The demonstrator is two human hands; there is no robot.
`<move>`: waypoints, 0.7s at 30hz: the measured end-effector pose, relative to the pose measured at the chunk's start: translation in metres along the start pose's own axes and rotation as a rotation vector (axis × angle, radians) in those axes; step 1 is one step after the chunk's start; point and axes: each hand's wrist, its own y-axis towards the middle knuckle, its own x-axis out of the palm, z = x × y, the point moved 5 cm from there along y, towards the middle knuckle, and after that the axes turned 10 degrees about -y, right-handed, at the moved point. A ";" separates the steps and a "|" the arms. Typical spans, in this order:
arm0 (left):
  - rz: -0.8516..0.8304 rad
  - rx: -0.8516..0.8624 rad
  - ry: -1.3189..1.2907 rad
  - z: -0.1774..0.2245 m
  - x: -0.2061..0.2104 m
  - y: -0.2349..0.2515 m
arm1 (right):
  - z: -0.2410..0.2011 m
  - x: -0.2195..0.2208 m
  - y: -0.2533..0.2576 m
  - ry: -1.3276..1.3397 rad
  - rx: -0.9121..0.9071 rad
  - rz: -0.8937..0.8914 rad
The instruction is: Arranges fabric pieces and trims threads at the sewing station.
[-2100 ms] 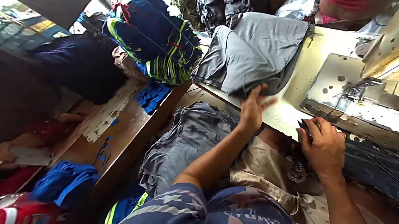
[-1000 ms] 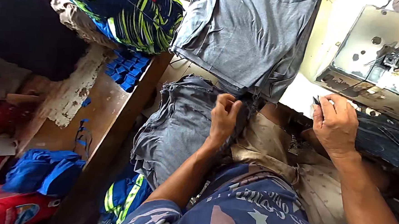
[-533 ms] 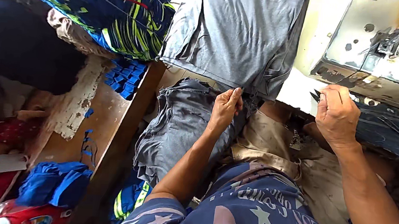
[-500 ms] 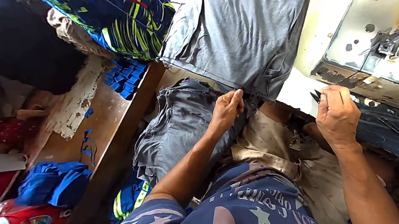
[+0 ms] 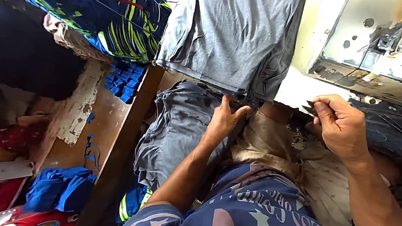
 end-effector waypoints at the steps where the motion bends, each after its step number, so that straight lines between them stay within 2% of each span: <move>1: 0.041 0.019 -0.067 0.000 -0.001 0.000 | -0.001 0.004 -0.002 0.030 0.008 -0.027; 3: 0.054 0.042 -0.270 0.007 0.004 0.001 | -0.002 0.016 -0.005 0.085 0.017 -0.069; 6: -0.026 0.039 -0.562 0.023 0.025 0.010 | -0.003 0.032 -0.007 0.161 0.040 -0.130; 9: -0.133 -0.043 -0.719 0.037 0.046 0.018 | -0.003 0.043 -0.009 0.214 0.084 -0.194; 12: -0.173 0.010 -0.884 0.043 0.060 0.014 | -0.005 0.049 -0.011 0.231 0.106 -0.278; 16: -0.162 0.217 -0.884 0.031 0.066 -0.005 | -0.011 0.057 -0.007 0.187 0.095 -0.346; 21: -0.103 0.283 -0.700 0.014 0.058 -0.022 | -0.017 0.086 0.011 0.199 0.082 -0.499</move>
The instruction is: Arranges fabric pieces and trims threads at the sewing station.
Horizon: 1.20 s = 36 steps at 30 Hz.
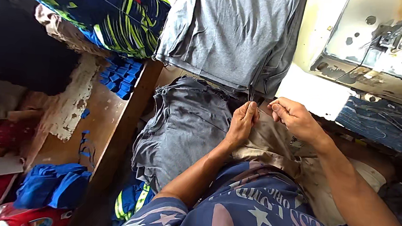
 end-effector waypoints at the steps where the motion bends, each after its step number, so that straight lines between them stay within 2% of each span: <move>1: -0.003 -0.005 0.012 -0.001 -0.001 -0.001 | -0.001 0.004 0.006 -0.007 0.002 -0.022; 8: -0.019 -0.035 0.017 -0.004 -0.007 -0.002 | -0.023 0.017 0.040 -0.055 -0.030 -0.066; 14: -0.082 -0.040 -0.012 0.000 -0.009 -0.005 | -0.027 0.022 0.049 -0.030 -0.056 -0.008; 19: -0.079 -0.060 0.101 -0.008 -0.014 -0.009 | -0.019 0.018 0.040 -0.055 0.020 -0.005; 24: -0.098 -0.031 0.233 -0.003 -0.013 -0.008 | -0.034 0.024 0.045 -0.108 -0.018 0.007; 27: -0.124 -0.020 0.338 -0.001 -0.013 -0.013 | -0.031 0.012 0.027 -0.041 -0.084 0.077; 30: -0.047 -0.012 0.424 -0.004 -0.021 -0.010 | -0.017 -0.016 0.005 0.055 -0.061 0.160; 33: 0.054 -0.028 0.337 -0.005 -0.023 0.001 | 0.003 -0.033 -0.019 0.122 0.042 0.243; 36: 0.072 -0.114 0.185 -0.006 -0.008 0.015 | 0.013 -0.034 -0.035 0.084 0.091 0.262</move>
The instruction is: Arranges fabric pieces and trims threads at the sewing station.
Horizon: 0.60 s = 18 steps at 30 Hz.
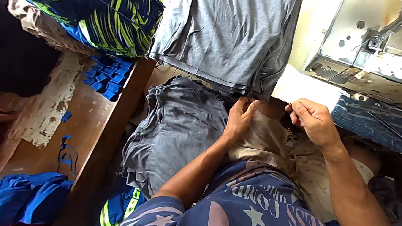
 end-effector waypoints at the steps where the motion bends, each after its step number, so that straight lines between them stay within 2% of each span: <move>1: -0.014 -0.028 0.003 0.000 0.007 0.005 | 0.003 0.002 -0.003 -0.004 0.007 0.001; 3: -0.043 -0.031 0.045 0.000 0.021 0.015 | 0.006 0.006 -0.005 0.001 0.009 -0.004; 7: -0.121 0.091 0.031 0.001 0.036 0.015 | 0.009 0.012 -0.007 -0.008 -0.008 -0.019; 12: -0.161 0.082 -0.024 -0.010 0.029 -0.009 | 0.012 0.014 -0.004 -0.137 0.028 -0.073; 18: -0.134 0.128 0.004 -0.012 0.025 -0.021 | 0.007 0.041 0.013 -0.264 -0.008 -0.165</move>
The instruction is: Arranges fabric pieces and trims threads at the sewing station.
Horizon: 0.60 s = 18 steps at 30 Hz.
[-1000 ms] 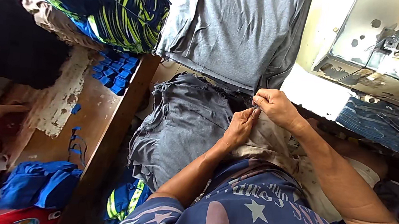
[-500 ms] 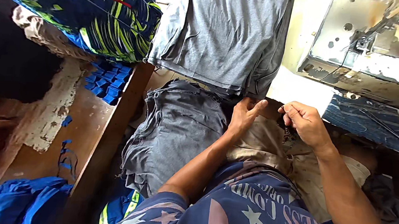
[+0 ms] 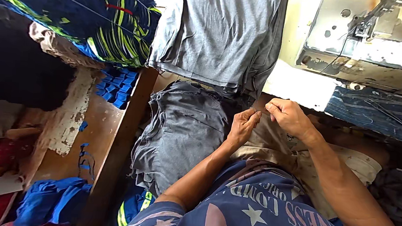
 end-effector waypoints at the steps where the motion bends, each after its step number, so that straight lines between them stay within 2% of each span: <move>1: 0.010 -0.001 0.004 -0.001 0.000 0.000 | -0.003 0.004 0.004 -0.008 -0.004 -0.011; 10: -0.019 -0.005 0.183 0.000 -0.007 -0.001 | -0.017 0.015 0.018 -0.079 -0.004 0.066; 12: -0.049 -0.067 0.354 -0.005 -0.016 -0.003 | -0.008 0.013 0.013 -0.061 0.022 0.048; 15: -0.138 -0.263 0.720 0.003 -0.033 0.001 | 0.002 0.009 0.003 -0.026 0.067 0.027; 16: -0.146 -0.253 0.759 0.013 -0.036 0.004 | 0.003 0.008 0.000 -0.015 0.070 0.032; 18: -0.075 -0.048 0.762 0.040 -0.033 0.011 | 0.001 0.004 -0.004 -0.001 0.055 0.055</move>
